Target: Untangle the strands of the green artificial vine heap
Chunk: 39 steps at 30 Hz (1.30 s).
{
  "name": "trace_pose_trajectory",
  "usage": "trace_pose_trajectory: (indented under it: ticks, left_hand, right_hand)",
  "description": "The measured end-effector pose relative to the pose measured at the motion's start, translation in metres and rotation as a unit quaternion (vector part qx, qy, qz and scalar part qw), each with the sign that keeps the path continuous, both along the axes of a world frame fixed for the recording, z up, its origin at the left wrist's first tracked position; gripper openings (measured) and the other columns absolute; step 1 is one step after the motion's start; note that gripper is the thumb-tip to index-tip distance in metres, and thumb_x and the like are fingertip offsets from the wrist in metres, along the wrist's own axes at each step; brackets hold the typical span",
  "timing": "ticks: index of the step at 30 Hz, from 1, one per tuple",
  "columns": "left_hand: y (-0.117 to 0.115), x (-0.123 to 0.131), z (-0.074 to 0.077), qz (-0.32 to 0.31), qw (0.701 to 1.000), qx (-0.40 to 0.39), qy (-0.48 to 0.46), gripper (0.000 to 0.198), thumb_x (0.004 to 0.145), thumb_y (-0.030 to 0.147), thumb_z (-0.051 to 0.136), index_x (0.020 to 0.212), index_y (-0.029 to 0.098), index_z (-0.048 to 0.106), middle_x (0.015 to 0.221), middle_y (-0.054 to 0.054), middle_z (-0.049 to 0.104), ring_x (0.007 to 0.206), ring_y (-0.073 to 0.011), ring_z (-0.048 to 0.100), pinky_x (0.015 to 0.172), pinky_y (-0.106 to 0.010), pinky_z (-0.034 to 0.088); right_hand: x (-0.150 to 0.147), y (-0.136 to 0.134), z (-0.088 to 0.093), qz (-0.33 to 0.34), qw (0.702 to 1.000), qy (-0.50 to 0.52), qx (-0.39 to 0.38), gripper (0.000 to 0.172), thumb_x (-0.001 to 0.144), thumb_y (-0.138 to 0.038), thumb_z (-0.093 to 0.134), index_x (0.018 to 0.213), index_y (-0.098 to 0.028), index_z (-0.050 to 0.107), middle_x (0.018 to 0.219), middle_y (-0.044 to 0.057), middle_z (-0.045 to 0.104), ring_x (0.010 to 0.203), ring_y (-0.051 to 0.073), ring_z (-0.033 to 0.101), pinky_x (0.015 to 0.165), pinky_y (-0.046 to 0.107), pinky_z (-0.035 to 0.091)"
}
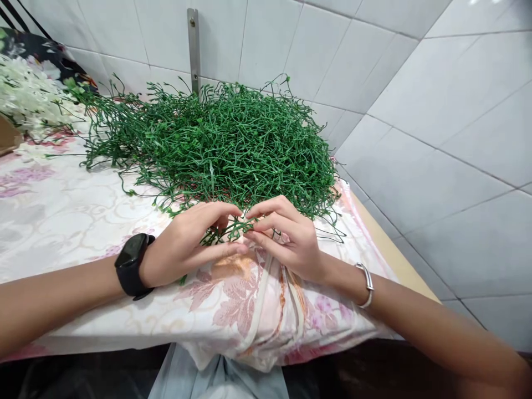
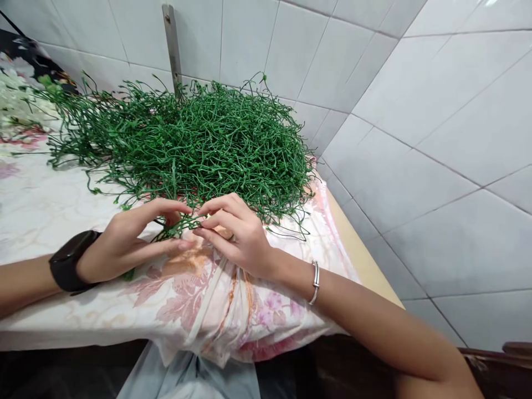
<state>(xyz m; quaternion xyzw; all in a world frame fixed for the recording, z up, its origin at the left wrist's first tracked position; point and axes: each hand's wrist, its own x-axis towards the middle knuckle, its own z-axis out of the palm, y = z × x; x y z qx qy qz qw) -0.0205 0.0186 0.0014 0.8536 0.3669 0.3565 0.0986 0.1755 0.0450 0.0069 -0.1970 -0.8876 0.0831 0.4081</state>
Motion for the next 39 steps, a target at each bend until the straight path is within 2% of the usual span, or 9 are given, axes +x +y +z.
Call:
trace_pose_trajectory:
  ticks: [5,9,14,19,24,26,29,32,39]
  left_hand:
    - [-0.002,0.001,0.0,0.016,1.0,0.024,-0.001,0.031,0.077,0.033,0.054,0.102,0.016,0.047,0.069,0.002,0.051,0.063,-0.0087,0.046,0.059,-0.022,0.038]
    - [-0.002,0.001,-0.001,-0.007,0.998,0.065,0.017,0.028,0.079,0.024,0.051,0.106,0.016,0.048,0.084,-0.002,0.058,0.071,-0.0096,0.05,0.067,-0.024,0.038]
    - [-0.002,-0.002,0.002,-0.025,0.995,0.09,0.026,0.033,0.081,0.021,0.048,0.113,0.019,0.045,0.083,-0.001,0.059,0.071,-0.0108,0.049,0.065,-0.024,0.037]
    - [-0.001,-0.008,0.003,-0.049,0.992,0.11,0.048,0.03,0.084,0.018,0.04,0.114,0.018,0.044,0.071,-0.002,0.055,0.064,-0.0118,0.044,0.06,-0.025,0.033]
    - [0.005,-0.011,0.002,-0.088,0.979,0.152,0.101,0.035,0.085,0.013,0.029,0.118,0.017,0.04,0.064,-0.002,0.044,0.059,-0.0125,0.036,0.057,-0.025,0.029]
    - [0.005,-0.012,0.002,-0.086,0.974,0.173,0.12,0.036,0.085,0.013,0.029,0.118,0.018,0.042,0.062,-0.001,0.04,0.058,-0.0125,0.033,0.055,-0.025,0.027]
    - [0.005,-0.012,0.003,-0.07,0.971,0.188,0.129,0.034,0.084,0.012,0.032,0.115,0.018,0.044,0.063,-0.001,0.04,0.058,-0.0122,0.032,0.056,-0.025,0.028]
    - [0.003,-0.011,0.004,-0.06,0.969,0.194,0.142,0.026,0.083,0.015,0.039,0.107,0.016,0.05,0.064,-0.002,0.043,0.059,-0.0121,0.034,0.056,-0.025,0.029]
    - [0.003,-0.006,0.004,-0.032,0.973,0.181,0.139,0.012,0.081,0.024,0.046,0.083,0.014,0.053,0.064,-0.003,0.048,0.06,-0.0129,0.04,0.055,-0.025,0.032]
  right_hand:
    - [0.0,-0.003,-0.002,0.017,0.998,-0.039,0.055,0.01,0.073,-0.011,0.054,0.067,-0.015,0.047,0.095,0.007,0.06,0.089,0.016,0.052,0.074,0.034,0.046]
    - [0.001,-0.003,-0.005,0.009,0.995,-0.034,0.089,0.013,0.072,-0.009,0.055,0.067,-0.015,0.045,0.095,0.008,0.059,0.087,0.015,0.052,0.072,0.033,0.047]
    - [0.002,-0.003,-0.003,0.027,0.997,-0.014,0.066,0.009,0.073,-0.007,0.053,0.074,-0.014,0.048,0.093,0.008,0.059,0.084,0.014,0.052,0.071,0.033,0.046]
    - [0.003,-0.002,0.0,0.074,0.993,0.005,-0.088,0.007,0.078,-0.008,0.048,0.079,-0.015,0.049,0.092,0.007,0.059,0.084,0.013,0.051,0.074,0.032,0.044]
    - [0.004,0.001,0.001,0.089,0.946,0.009,-0.313,0.006,0.083,-0.018,0.042,0.08,-0.014,0.045,0.089,0.005,0.055,0.073,0.008,0.052,0.061,0.022,0.046]
    - [0.004,0.001,0.0,0.069,0.958,0.004,-0.279,0.005,0.083,-0.018,0.043,0.08,-0.014,0.045,0.091,0.006,0.054,0.074,0.009,0.051,0.062,0.023,0.046]
    - [0.004,0.001,-0.001,0.038,0.991,-0.009,-0.127,0.002,0.08,-0.014,0.047,0.081,-0.013,0.048,0.089,0.007,0.056,0.083,0.012,0.051,0.072,0.029,0.044]
    - [0.004,0.0,-0.004,0.005,1.0,-0.024,-0.013,0.003,0.078,-0.013,0.049,0.082,-0.013,0.048,0.086,0.007,0.058,0.081,0.014,0.051,0.073,0.032,0.044]
    - [0.003,-0.004,-0.006,-0.04,0.995,-0.045,0.077,0.008,0.076,-0.011,0.051,0.083,-0.013,0.049,0.087,0.008,0.06,0.08,0.015,0.052,0.07,0.033,0.046]
